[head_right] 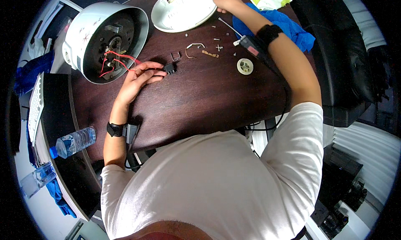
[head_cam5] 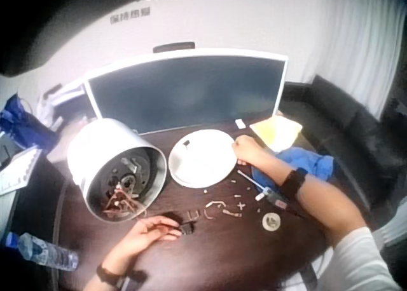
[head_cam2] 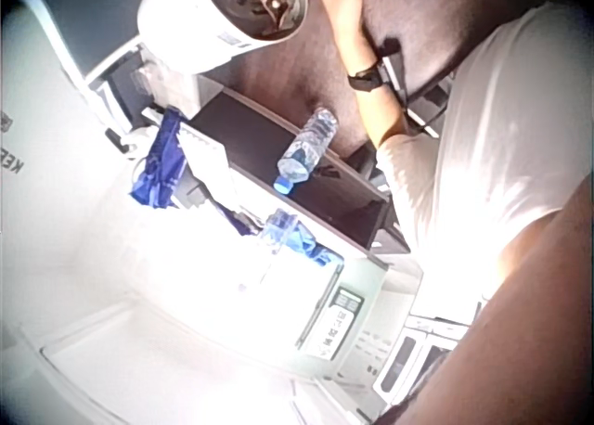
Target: The person disassembles a white circular electronic device, removes a black plastic component, and uses a screwdriver to adjust internal wiring and connections. The person handles the device casing, wires, and small parts on a wooden table.
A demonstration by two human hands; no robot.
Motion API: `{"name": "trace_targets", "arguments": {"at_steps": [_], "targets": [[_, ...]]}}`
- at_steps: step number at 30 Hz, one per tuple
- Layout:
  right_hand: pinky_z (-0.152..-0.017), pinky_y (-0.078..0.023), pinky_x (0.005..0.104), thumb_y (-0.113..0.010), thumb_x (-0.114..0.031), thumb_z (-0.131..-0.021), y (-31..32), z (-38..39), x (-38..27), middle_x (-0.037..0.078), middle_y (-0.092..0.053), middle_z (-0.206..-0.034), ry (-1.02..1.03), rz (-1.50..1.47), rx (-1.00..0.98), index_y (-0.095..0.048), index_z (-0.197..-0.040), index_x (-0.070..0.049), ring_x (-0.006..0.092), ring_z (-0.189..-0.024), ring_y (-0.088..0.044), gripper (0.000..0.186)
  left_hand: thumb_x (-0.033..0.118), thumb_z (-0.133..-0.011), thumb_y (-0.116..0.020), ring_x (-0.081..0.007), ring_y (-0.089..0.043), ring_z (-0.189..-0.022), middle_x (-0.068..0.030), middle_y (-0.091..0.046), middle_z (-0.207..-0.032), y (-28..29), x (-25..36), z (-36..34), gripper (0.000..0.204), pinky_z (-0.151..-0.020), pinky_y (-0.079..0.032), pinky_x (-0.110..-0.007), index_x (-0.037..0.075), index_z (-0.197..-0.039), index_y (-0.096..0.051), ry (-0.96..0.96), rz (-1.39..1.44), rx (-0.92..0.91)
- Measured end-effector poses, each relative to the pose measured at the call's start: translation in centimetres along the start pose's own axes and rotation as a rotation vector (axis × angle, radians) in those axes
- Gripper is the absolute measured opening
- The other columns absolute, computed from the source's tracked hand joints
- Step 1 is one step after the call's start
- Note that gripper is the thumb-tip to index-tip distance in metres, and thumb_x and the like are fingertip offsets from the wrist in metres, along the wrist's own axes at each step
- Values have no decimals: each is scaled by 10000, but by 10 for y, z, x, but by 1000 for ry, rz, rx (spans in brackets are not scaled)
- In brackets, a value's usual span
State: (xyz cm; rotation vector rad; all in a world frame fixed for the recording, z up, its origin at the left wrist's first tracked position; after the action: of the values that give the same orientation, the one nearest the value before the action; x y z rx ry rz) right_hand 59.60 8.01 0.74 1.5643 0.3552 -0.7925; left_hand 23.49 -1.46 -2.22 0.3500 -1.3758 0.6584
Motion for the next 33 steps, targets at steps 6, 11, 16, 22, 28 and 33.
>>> {"name": "trace_targets", "arguments": {"at_steps": [6,11,16,22,28,33], "targets": [[-437,-508,318,-474,-266,-943,-18,-28,8,124,-673,-649,-39,-75,-118,-663,-789,34,196,-465,-618,387,6,-948,-462,-248,-548,-1220,-164,-598,-1213,-12,-3,-1,356,-1051,-434,-334,-79,-1293,-487,-35,146,-33],[-578,-521,388,-619,-393,-887,17,52,-14,158,-656,-695,442,357,168,-654,-910,-38,293,-637,-665,358,-31,-853,-571,-252,-440,-1324,-135,-412,-1432,-31,4,-9,541,-1087,-372,-353,-20,-1374,-426,-166,-127,20],[-725,-530,420,-664,-429,-841,39,139,30,180,-676,-916,314,584,12,-621,-1033,-27,332,-862,-666,448,141,-803,-697,-414,-308,-1364,-237,-286,-1480,-72,21,-15,714,-1126,-284,-466,70,-1433,-369,-383,-1114,93],[-701,-515,411,-627,-316,-881,29,160,45,98,-627,-865,467,624,56,-638,-993,-84,314,-807,-636,258,394,-877,-647,-508,-205,-1378,-288,-198,-1505,-111,11,-55,788,-1128,-230,-562,54,-1476,-264,-384,-1360,146],[-657,-493,365,-622,-288,-906,50,165,65,111,-640,-855,333,133,91,-647,-989,-33,259,-746,-633,269,512,-837,-656,-545,-263,-1331,-319,-257,-1468,-141,6,-99,868,-1102,-233,-610,62,-1474,-276,-469,-1380,244],[-680,-468,250,-630,-204,-934,63,187,79,48,-620,-859,261,-182,123,-618,-1087,6,107,-763,-580,261,642,-787,-632,-572,-312,-1284,-321,-288,-1457,-163,8,-138,946,-1045,-276,-621,89,-1475,-295,-465,-1491,327]]}}
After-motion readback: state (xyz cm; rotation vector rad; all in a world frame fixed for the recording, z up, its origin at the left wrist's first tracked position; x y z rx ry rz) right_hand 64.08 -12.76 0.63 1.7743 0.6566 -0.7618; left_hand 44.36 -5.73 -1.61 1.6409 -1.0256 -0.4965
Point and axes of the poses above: each hand's wrist, its own z-axis away from the middle knuckle, its own y-axis out of the back of the hand, x = y × z, the point moved 6 cm from there along -z, towards the middle knuckle
